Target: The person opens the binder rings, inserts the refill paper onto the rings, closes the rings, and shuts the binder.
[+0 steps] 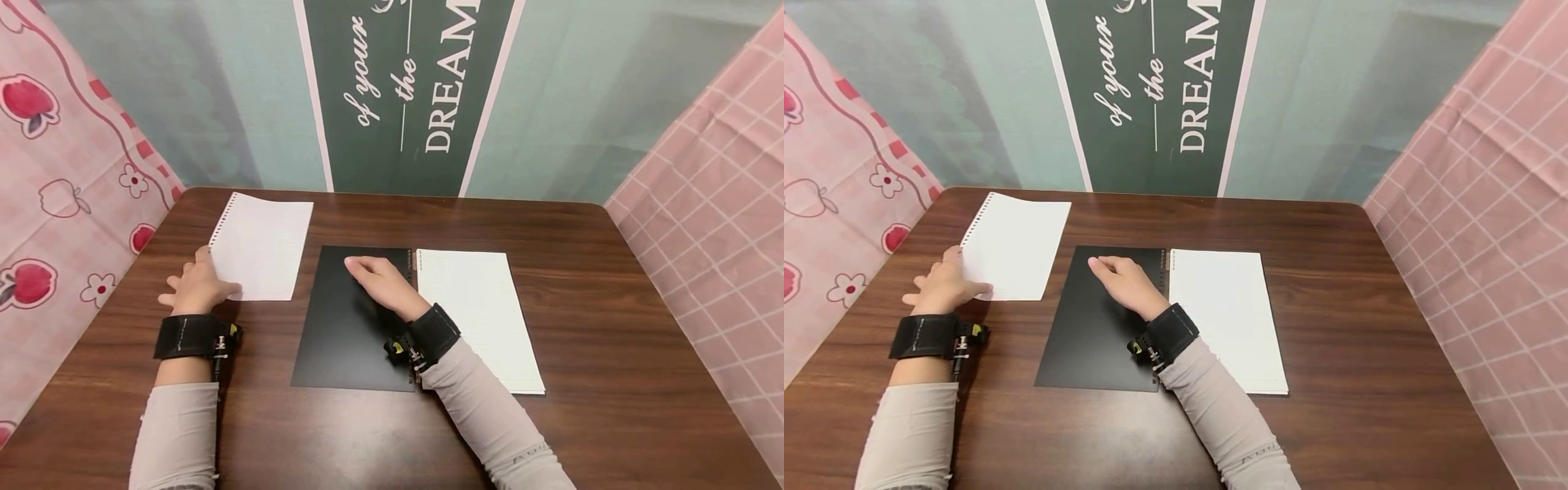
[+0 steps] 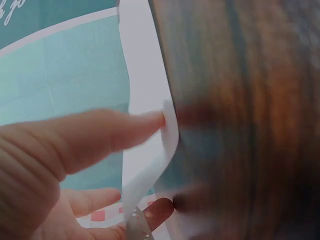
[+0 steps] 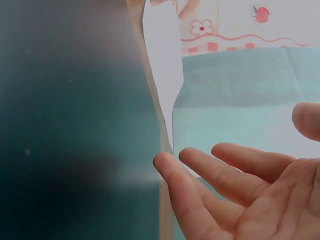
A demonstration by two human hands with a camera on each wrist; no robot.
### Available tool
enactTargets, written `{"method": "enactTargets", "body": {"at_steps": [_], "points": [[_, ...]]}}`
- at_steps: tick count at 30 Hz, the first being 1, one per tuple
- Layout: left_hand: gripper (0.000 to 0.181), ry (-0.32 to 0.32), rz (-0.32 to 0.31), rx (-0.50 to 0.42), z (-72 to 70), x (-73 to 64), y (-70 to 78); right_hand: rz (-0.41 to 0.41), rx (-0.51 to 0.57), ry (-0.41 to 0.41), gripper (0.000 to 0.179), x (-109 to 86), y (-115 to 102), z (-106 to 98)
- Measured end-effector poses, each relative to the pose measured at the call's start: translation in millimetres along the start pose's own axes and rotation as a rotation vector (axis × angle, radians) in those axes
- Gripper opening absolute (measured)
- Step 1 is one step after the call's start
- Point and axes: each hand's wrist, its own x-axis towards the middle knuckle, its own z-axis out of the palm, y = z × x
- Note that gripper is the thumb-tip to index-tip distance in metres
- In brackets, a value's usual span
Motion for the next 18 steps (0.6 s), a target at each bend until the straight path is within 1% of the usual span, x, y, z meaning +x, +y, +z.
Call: {"method": "enactTargets", "body": {"at_steps": [3,5,8,10,12,14,16,18], "points": [[0.108,-0.021,-0.023,-0.004,-0.8,0.1,0.3,0.015,0.027,-0.033,0.051,-0.9,0.1,0.8],[0.111,-0.030,-0.030,0.009,-2.0,0.5,0.3,0.024,0.042,-0.052,0.051,-1.4,1.0,1.3],[0.111,-0.027,-0.035,0.028,-4.0,1.6,0.0,0.022,0.069,-0.059,0.050,-1.5,1.7,2.3],[0.107,-0.020,-0.044,0.034,-4.9,2.4,-0.3,0.025,0.090,-0.063,0.050,-1.3,1.7,3.1],[0.097,-0.011,-0.060,0.029,-5.3,3.1,-1.0,0.031,0.115,-0.073,0.050,-1.5,1.3,4.0],[0.082,0.002,-0.074,0.017,-5.4,3.2,-2.5,0.046,0.143,-0.087,0.050,-1.8,1.1,4.2],[0.066,0.016,-0.078,-0.002,-5.5,2.7,-4.8,0.058,0.167,-0.097,0.050,-1.9,1.4,3.8],[0.054,0.036,-0.075,-0.031,-5.9,1.9,-7.9,0.072,0.191,-0.099,0.049,-2.0,1.6,2.7]]}}
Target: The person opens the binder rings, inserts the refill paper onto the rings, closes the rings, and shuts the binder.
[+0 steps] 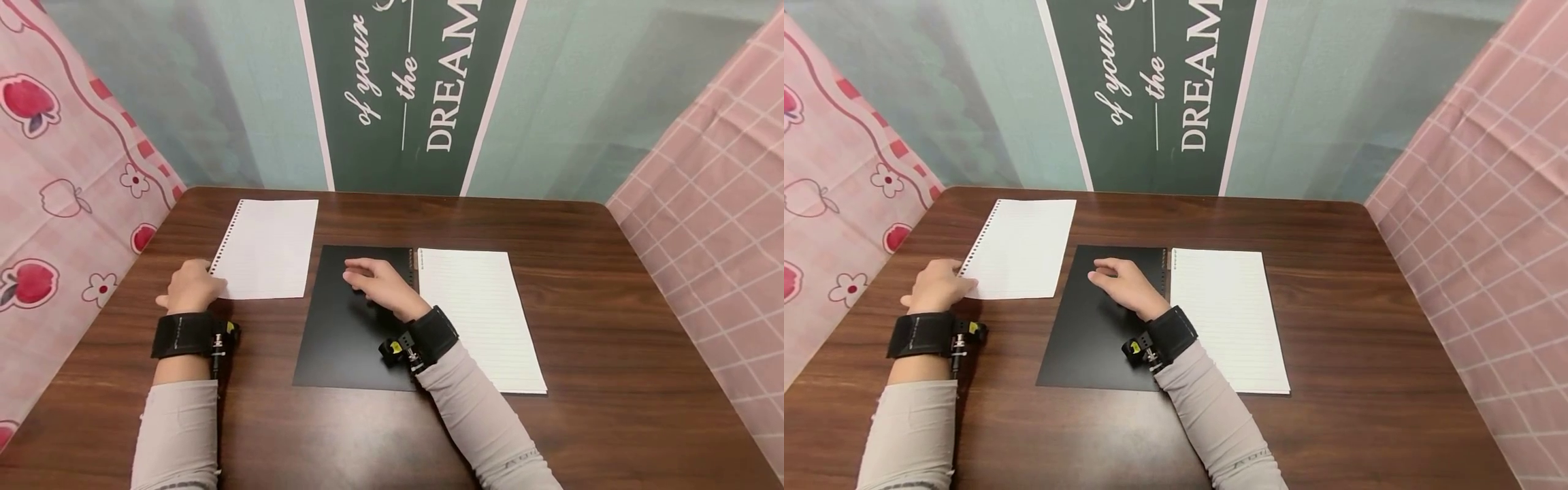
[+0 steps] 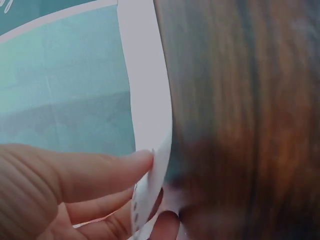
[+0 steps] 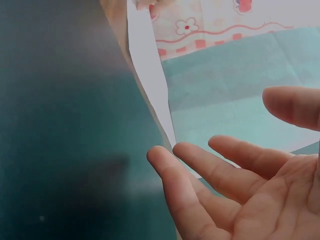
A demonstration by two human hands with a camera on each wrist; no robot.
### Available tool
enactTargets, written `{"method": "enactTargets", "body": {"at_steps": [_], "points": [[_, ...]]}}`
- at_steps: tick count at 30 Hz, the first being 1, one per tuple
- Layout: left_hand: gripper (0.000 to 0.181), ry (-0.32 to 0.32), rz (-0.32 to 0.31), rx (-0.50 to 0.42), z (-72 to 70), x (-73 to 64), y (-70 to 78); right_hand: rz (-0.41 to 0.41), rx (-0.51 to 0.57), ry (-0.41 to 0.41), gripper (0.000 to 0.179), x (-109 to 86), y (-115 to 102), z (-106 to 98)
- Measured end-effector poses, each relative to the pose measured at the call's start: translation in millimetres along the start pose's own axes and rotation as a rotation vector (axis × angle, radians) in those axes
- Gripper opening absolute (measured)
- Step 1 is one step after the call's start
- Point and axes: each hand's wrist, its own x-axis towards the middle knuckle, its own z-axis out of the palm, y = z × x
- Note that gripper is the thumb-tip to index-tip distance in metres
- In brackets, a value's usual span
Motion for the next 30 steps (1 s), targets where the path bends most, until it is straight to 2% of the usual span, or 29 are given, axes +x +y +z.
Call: {"method": "enactTargets", "body": {"at_steps": [2,5,11,16,21,30], "points": [[0.046,0.026,0.000,-0.033,-0.9,-0.8,-2.4,0.005,0.012,0.000,0.049,-0.7,0.6,-1.6],[0.041,0.107,-0.018,-0.091,-1.6,-2.5,-3.4,0.012,0.022,-0.011,0.050,-1.6,1.5,-3.7],[0.041,0.267,-0.024,-0.187,-2.8,-5.0,0.8,0.014,0.033,-0.028,0.050,-2.0,5.7,-5.7],[0.039,0.367,0.035,-0.205,-6.7,-7.6,3.8,0.013,0.070,-0.021,0.050,-0.7,7.4,-5.6],[0.038,0.450,0.095,-0.225,-11.1,-11.4,12.2,-0.001,0.151,0.044,0.049,4.4,6.6,-3.7],[0.036,0.522,0.191,-0.243,-15.6,-18.3,28.6,0.057,0.287,0.080,0.045,9.3,8.3,5.9]]}}
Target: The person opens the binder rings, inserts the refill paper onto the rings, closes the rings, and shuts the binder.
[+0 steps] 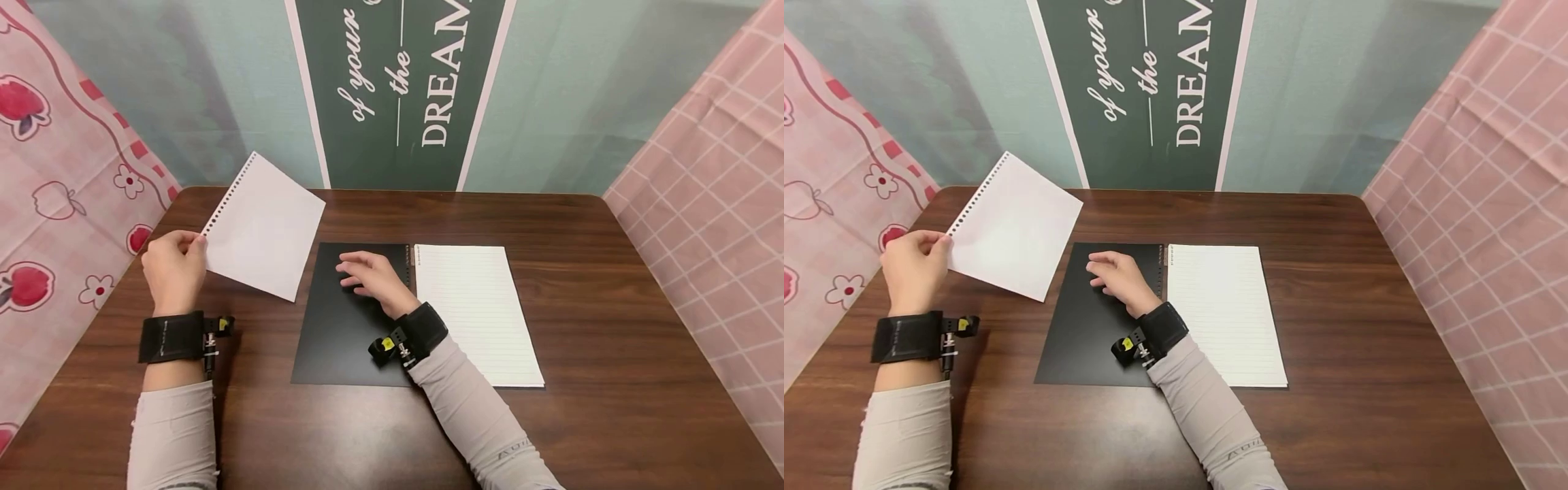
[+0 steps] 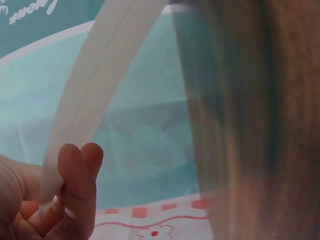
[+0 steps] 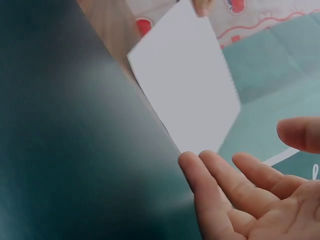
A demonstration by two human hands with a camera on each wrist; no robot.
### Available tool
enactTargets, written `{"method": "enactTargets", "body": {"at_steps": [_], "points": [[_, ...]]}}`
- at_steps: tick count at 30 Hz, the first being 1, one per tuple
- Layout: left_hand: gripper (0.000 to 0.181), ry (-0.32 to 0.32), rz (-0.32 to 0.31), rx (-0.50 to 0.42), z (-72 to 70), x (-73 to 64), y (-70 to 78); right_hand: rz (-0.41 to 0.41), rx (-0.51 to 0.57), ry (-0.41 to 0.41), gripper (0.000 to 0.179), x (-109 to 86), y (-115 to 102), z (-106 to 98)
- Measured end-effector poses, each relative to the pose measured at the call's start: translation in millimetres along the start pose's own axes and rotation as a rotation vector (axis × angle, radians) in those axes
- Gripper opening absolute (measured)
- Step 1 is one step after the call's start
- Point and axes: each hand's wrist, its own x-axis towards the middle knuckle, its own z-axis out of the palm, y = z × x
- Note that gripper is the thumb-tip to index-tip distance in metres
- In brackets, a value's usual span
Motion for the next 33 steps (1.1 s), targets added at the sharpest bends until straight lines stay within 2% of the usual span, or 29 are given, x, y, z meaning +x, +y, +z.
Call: {"method": "enactTargets", "body": {"at_steps": [5,9,16,28,33], "points": [[0.031,0.065,0.083,-0.036,-2.9,-4.2,10.7,0.037,0.043,-0.009,0.041,1.0,0.4,5.0],[0.029,0.088,0.134,-0.061,-5.9,-7.8,19.2,0.059,0.053,-0.021,0.041,0.5,0.7,6.7],[0.026,0.127,0.178,-0.117,-14.3,-14.9,30.8,0.051,0.091,-0.038,0.041,0.8,1.0,11.1],[0.026,0.101,0.182,-0.177,-21.3,-21.3,39.4,0.087,0.161,-0.089,0.041,4.7,4.6,21.2],[0.025,0.056,0.189,-0.227,-22.6,-22.5,42.0,0.119,0.259,-0.099,0.045,6.8,7.3,23.1]]}}
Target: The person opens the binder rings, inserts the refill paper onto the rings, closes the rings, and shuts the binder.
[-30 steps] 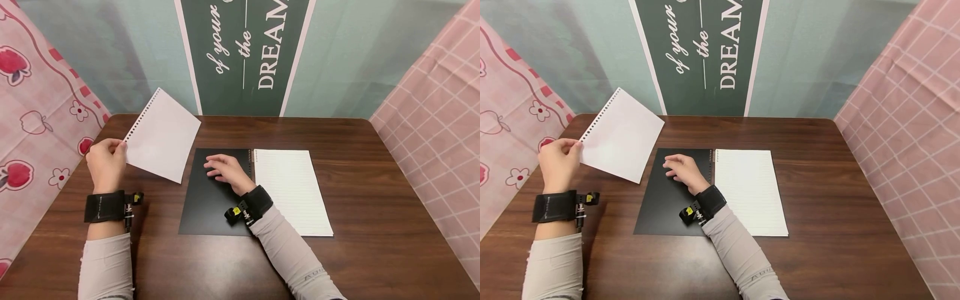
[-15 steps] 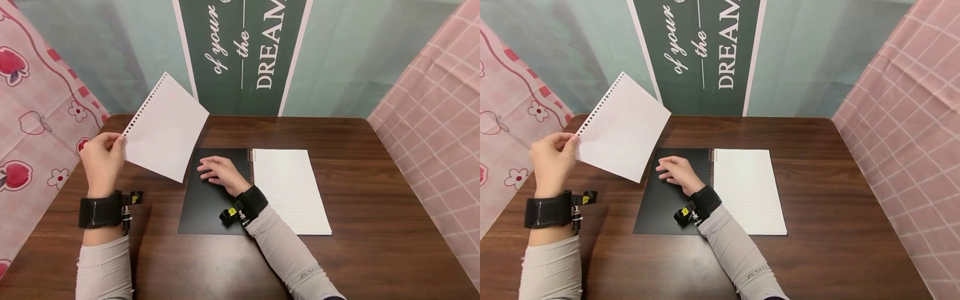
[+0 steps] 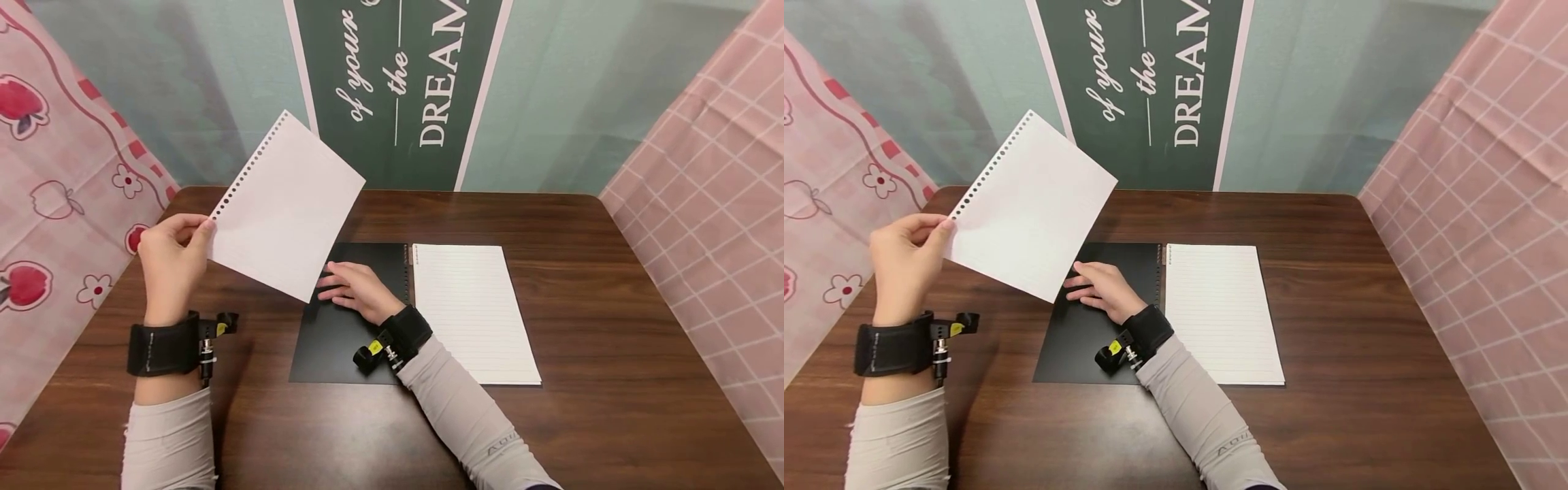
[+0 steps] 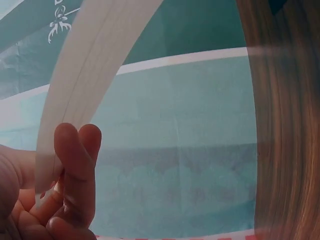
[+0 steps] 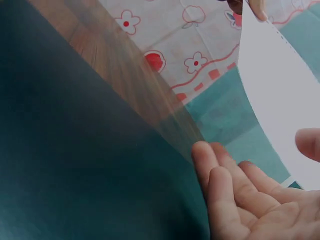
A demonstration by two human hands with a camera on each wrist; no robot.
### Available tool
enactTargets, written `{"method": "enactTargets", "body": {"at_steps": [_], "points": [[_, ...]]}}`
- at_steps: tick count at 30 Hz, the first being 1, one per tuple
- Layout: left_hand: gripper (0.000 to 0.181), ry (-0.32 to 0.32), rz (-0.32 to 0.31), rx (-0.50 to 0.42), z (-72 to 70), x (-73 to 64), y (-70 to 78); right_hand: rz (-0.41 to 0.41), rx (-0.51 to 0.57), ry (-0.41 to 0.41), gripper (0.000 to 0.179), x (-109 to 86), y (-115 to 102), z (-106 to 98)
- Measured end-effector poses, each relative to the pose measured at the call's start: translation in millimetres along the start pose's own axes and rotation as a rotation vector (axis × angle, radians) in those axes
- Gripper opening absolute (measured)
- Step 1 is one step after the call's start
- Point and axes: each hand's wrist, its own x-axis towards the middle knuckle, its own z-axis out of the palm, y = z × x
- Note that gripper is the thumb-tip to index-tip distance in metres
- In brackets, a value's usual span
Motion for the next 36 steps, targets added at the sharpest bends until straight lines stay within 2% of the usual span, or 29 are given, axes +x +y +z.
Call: {"method": "enactTargets", "body": {"at_steps": [9,17,21,28,36], "points": [[0.025,-0.058,0.018,-0.047,6.1,-3.9,3.9,-0.040,0.207,0.028,0.059,1.0,0.0,-4.4],[0.024,-0.108,0.020,-0.051,10.5,-6.1,7.1,-0.052,0.367,0.089,0.045,6.6,-1.4,-9.1],[0.024,-0.125,0.029,-0.049,12.9,-6.3,8.9,-0.072,0.413,0.081,0.040,7.0,-3.1,-11.1],[0.025,-0.170,0.035,-0.046,18.5,-7.9,8.8,-0.108,0.473,0.104,0.019,6.2,-3.2,-10.9],[0.029,-0.199,0.036,-0.041,20.8,-9.5,9.4,-0.136,0.487,0.139,0.037,5.1,-1.9,-12.2]]}}
